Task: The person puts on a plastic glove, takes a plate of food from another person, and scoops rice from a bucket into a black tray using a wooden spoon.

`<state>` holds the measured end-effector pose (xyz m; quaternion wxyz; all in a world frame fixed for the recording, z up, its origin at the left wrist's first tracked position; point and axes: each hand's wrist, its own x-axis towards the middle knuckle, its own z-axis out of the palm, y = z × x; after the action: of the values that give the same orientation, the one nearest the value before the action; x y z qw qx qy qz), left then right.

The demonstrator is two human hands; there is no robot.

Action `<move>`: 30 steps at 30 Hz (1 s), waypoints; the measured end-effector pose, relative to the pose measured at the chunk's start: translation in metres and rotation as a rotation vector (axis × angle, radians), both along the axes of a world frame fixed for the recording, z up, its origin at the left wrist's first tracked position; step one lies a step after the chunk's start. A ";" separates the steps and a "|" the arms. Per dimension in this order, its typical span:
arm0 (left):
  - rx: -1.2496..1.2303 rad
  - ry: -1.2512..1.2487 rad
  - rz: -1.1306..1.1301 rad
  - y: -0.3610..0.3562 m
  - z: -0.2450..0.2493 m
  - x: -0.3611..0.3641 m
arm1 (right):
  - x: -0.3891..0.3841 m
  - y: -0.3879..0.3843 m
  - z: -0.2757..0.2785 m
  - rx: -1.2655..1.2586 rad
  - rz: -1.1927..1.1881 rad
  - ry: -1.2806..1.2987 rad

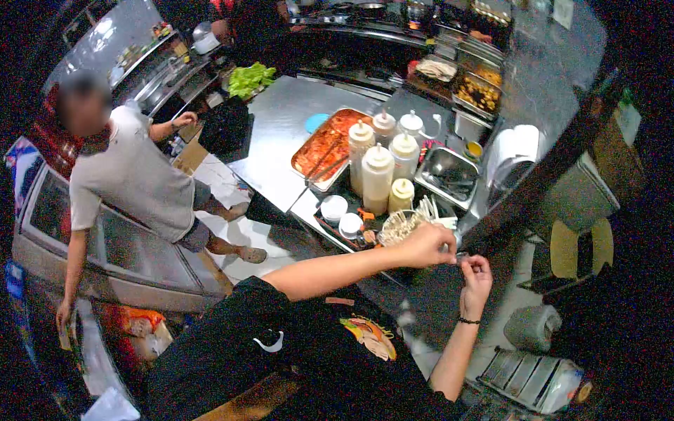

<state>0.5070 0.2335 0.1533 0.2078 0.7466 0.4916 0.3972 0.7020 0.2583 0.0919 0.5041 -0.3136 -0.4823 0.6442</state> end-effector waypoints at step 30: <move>0.356 0.238 -0.100 -0.049 0.047 0.007 | 0.033 -0.053 0.193 0.664 -0.658 -0.041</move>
<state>0.5139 0.1840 0.2007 0.0327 0.8365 0.3973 0.3760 0.7348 0.2049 0.2848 0.7451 -0.2843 -0.5470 0.2546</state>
